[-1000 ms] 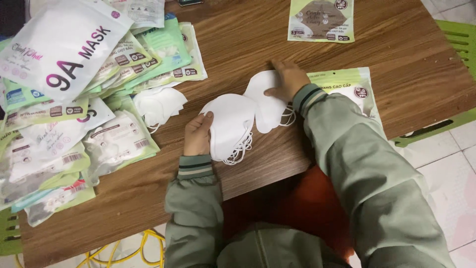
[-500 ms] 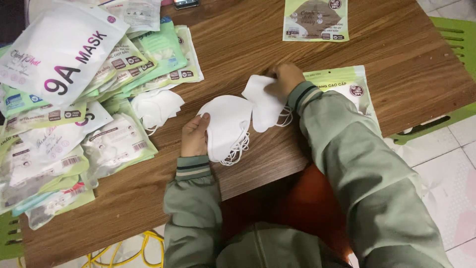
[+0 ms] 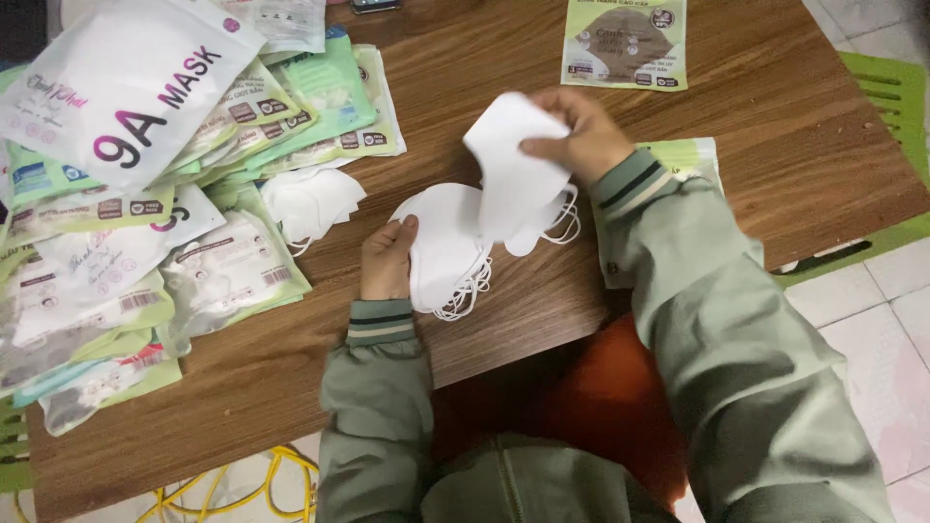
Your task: Stacking individual white face masks into neat piles on a wooden table.
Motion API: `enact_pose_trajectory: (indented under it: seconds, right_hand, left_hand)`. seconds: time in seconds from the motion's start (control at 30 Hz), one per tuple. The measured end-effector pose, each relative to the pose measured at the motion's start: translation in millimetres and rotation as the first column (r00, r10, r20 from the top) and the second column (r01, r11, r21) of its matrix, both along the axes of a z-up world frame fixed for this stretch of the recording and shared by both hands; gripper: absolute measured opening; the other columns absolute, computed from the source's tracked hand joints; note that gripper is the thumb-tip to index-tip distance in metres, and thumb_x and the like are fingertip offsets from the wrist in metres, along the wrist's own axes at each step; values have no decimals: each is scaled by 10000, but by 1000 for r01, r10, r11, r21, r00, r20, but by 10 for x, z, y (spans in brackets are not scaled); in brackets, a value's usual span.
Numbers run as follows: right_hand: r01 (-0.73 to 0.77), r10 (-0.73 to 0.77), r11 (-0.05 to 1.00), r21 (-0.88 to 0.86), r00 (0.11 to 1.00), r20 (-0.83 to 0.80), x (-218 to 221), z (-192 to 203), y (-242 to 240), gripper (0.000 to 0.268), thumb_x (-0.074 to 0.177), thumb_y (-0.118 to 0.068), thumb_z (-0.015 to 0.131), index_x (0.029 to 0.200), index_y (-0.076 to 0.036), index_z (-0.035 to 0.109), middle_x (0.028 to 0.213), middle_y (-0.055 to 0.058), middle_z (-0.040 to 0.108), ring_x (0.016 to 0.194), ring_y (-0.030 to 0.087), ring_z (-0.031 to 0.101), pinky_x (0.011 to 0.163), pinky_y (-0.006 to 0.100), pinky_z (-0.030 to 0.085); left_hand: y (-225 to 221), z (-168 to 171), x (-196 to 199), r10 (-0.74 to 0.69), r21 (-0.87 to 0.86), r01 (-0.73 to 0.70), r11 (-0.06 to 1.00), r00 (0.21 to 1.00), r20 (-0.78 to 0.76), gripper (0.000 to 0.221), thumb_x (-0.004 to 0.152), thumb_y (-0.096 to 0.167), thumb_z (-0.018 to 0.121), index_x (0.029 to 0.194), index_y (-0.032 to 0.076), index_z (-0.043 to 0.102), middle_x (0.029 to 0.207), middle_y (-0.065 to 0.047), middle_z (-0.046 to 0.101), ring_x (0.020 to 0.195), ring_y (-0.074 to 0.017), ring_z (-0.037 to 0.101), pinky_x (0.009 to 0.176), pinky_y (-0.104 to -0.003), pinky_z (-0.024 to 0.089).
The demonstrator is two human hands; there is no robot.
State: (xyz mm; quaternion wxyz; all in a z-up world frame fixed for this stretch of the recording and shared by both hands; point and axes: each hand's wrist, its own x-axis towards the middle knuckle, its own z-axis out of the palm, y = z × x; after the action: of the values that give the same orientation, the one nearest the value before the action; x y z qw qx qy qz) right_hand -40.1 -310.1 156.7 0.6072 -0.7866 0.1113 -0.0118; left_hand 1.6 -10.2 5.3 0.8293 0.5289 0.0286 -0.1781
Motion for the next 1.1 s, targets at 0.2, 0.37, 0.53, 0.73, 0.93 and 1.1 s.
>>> enact_pose_trajectory:
  seconds: [0.2,0.37,0.53,0.73,0.93,1.1]
  right_hand:
    - [1,-3,958,287,1000,5,-63,-503,769,570,746,-28,881,1261,-17,637,1027,123,656,882,225,688,787,318,628]
    - [26,-19,970,243,999,-29,77,-914,839,632,718,-87,935,1279,-53,644,988,102,644,874,218,663,764,317,624]
    - [-3,14,976,219,999,-46,93,-1041,890,690,729,-134,947,1329,-51,617,1050,153,673,937,248,662,802,373,620]
    - [-34,29,978,204,999,25,102,-1053,823,354,835,-110,854,1135,-25,686,944,120,674,853,226,659,756,355,596]
    - [-48,31,965,260,997,69,4,-826,832,216,849,-104,820,1022,-77,693,883,38,688,826,145,674,762,271,572]
    - [-155,132,952,266,986,102,82,-979,806,185,873,-120,813,1017,-73,708,854,37,727,768,126,676,720,254,561]
  left_hand:
    - [-53,89,-32,41,-66,-42,997,999,-13,198,965,171,772,908,-12,722,805,-138,727,738,-206,727,690,-333,641]
    - [-16,-29,15,-10,-41,10,999,1000,3,205,983,171,749,994,-31,718,828,-121,719,750,-203,719,712,-343,642]
    - [11,-257,89,-37,-22,38,999,999,31,187,969,146,769,1006,-33,727,845,-147,733,758,-205,718,708,-358,650]
    - [3,-38,24,-17,92,7,996,994,110,227,938,138,800,1103,2,723,907,-142,721,796,-190,710,713,-323,648]
    - [7,144,-19,37,132,-89,987,934,356,501,957,61,759,1412,6,559,1547,-212,371,1264,-291,560,1071,-456,554]
    - [5,-4,6,46,70,-74,995,938,343,248,946,145,802,1112,-15,712,1463,-176,529,1262,-284,603,1061,-415,535]
